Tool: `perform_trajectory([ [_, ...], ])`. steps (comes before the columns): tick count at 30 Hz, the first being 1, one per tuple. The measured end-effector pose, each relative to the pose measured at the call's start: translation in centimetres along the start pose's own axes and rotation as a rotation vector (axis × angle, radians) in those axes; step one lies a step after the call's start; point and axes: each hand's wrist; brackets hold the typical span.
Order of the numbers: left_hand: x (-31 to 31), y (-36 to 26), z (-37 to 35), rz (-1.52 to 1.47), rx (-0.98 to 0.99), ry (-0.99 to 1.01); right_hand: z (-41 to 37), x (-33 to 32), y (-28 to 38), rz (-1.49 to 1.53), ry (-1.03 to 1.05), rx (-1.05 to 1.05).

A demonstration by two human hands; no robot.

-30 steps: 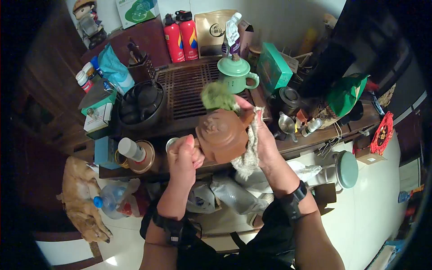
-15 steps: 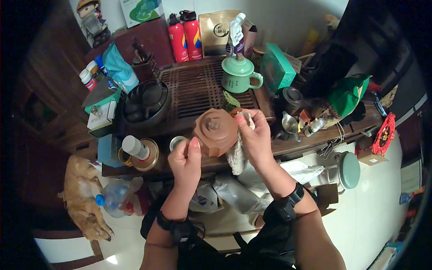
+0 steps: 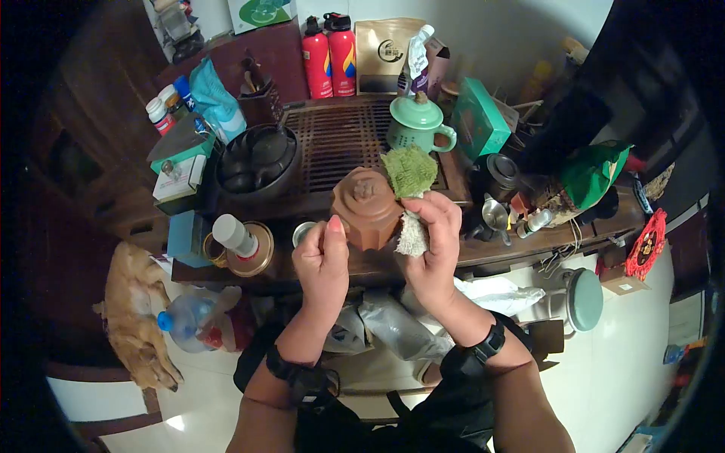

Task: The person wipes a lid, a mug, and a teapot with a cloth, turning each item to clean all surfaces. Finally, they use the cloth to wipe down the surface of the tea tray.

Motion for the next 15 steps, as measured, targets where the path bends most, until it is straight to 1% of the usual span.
perform_trajectory([
  [1, -0.1, 0.0, 0.1, 0.008, 0.023, 0.007, 0.3, -0.3, -0.3, -0.102, 0.035, -0.105],
  [4, -0.2, -0.6, 0.1, -0.029, 0.005, 0.007, 1.3, -1.4, -0.1, -0.142, 0.107, -0.179],
  [5, -0.1, -1.0, 0.1, -0.071, -0.056, 0.01, 1.0, -1.2, -0.5, -0.001, 0.09, -0.009],
  [7, 0.1, -2.1, 0.1, -0.157, -0.178, 0.02, 1.4, -0.9, -0.1, 0.363, 0.043, 0.233],
  [8, 0.1, -2.3, 0.2, -0.2, -0.205, 0.02, 1.7, -0.7, -0.1, 0.545, 0.017, 0.354],
  [10, 0.1, -2.6, 0.5, -0.286, -0.257, 0.02, 1.8, -1.8, -2.1, 0.723, 0.163, 0.491],
  [12, 0.0, -2.3, 0.6, -0.279, -0.233, 0.024, 1.7, -1.9, -2.8, 0.648, 0.042, 0.457],
  [13, 0.0, -2.1, 0.6, -0.275, -0.223, 0.025, 1.9, -1.7, -2.1, 0.638, -0.055, 0.507],
  [15, 0.0, -1.9, 0.4, -0.217, -0.184, 0.027, 2.1, -1.7, -1.5, 0.66, -0.023, 0.365],
])
Point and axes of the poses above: each hand's wrist, its own z-axis towards the middle knuckle, its own x-axis out of the palm, y = z × x, and after that the axes turned 3 degrees about z, right-handed
